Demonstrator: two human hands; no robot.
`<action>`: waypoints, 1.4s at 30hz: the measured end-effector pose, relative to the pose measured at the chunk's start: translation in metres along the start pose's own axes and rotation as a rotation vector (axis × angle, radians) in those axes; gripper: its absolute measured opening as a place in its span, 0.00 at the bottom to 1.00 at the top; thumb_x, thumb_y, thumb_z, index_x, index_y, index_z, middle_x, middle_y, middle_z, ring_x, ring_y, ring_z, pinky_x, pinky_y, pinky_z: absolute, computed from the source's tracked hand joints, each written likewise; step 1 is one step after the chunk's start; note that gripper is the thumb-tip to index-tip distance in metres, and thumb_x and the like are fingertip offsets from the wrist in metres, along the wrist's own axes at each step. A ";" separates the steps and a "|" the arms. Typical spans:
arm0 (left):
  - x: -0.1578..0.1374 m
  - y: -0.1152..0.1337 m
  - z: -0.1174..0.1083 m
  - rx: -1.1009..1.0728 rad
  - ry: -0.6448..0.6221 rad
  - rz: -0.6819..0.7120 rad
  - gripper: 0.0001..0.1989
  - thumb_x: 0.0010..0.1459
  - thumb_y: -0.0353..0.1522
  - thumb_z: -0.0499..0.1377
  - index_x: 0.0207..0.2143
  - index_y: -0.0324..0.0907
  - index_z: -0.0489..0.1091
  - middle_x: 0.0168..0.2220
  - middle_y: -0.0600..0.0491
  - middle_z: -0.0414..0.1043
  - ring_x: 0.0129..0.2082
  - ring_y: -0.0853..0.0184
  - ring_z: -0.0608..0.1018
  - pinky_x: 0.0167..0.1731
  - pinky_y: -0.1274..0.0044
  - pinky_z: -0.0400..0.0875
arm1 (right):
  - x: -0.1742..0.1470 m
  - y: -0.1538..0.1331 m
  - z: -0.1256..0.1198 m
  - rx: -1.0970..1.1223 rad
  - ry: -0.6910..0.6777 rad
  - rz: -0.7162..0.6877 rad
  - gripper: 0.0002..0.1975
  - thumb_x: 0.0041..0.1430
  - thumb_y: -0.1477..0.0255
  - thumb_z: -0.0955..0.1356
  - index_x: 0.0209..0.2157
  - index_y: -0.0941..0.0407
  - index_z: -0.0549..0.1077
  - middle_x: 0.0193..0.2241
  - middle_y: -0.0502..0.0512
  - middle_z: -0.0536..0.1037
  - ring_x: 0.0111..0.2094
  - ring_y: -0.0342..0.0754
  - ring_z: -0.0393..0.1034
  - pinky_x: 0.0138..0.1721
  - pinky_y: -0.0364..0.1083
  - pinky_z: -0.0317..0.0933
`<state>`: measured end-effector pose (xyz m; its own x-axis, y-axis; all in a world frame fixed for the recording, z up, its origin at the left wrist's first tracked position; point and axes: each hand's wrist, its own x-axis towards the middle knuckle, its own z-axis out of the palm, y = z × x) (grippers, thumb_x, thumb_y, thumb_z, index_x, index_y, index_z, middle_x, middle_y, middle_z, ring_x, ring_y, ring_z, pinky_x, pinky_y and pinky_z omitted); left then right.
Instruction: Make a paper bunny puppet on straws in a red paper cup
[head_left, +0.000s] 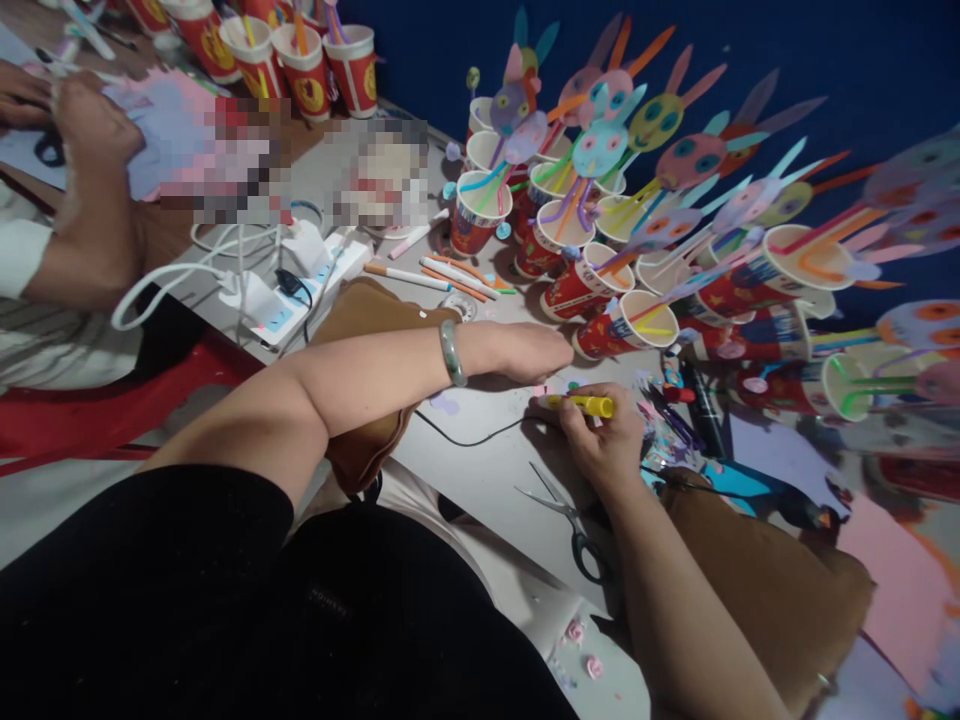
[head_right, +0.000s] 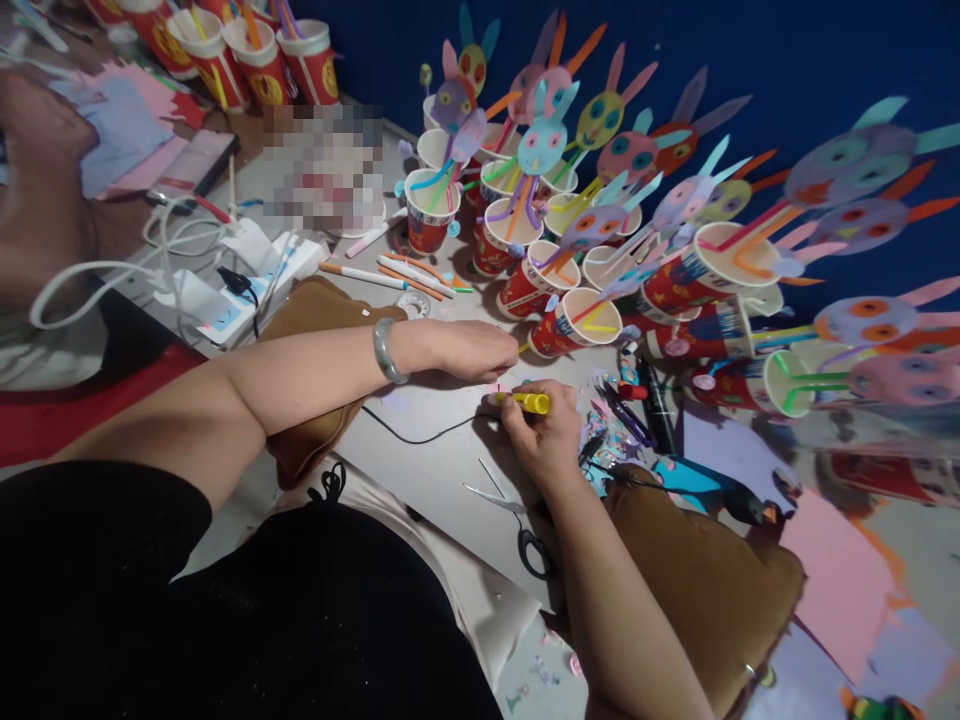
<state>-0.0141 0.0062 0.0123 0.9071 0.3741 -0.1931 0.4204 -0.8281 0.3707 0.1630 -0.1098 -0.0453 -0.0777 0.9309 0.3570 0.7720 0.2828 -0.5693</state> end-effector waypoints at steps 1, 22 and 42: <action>0.000 0.000 0.000 0.000 -0.005 -0.002 0.10 0.56 0.26 0.58 0.37 0.35 0.80 0.36 0.42 0.80 0.33 0.64 0.75 0.32 0.74 0.63 | 0.000 0.000 0.000 -0.001 0.017 -0.001 0.10 0.61 0.60 0.68 0.34 0.51 0.72 0.30 0.55 0.78 0.35 0.55 0.70 0.38 0.54 0.65; 0.001 0.000 0.001 -0.042 0.004 -0.046 0.11 0.57 0.26 0.58 0.38 0.36 0.81 0.35 0.42 0.80 0.30 0.64 0.74 0.31 0.74 0.61 | 0.003 0.001 0.000 -0.013 -0.037 -0.038 0.08 0.59 0.62 0.68 0.31 0.51 0.71 0.27 0.54 0.76 0.35 0.55 0.68 0.41 0.55 0.64; 0.000 0.000 0.000 -0.073 0.008 -0.046 0.08 0.56 0.25 0.60 0.35 0.36 0.80 0.34 0.43 0.79 0.30 0.64 0.74 0.30 0.74 0.61 | 0.004 -0.001 -0.001 -0.012 -0.052 0.000 0.09 0.59 0.61 0.69 0.31 0.51 0.71 0.28 0.54 0.77 0.34 0.55 0.69 0.40 0.55 0.64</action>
<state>-0.0139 0.0066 0.0121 0.8868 0.4148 -0.2039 0.4619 -0.7774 0.4270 0.1623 -0.1067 -0.0423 -0.1098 0.9417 0.3180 0.7797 0.2800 -0.5600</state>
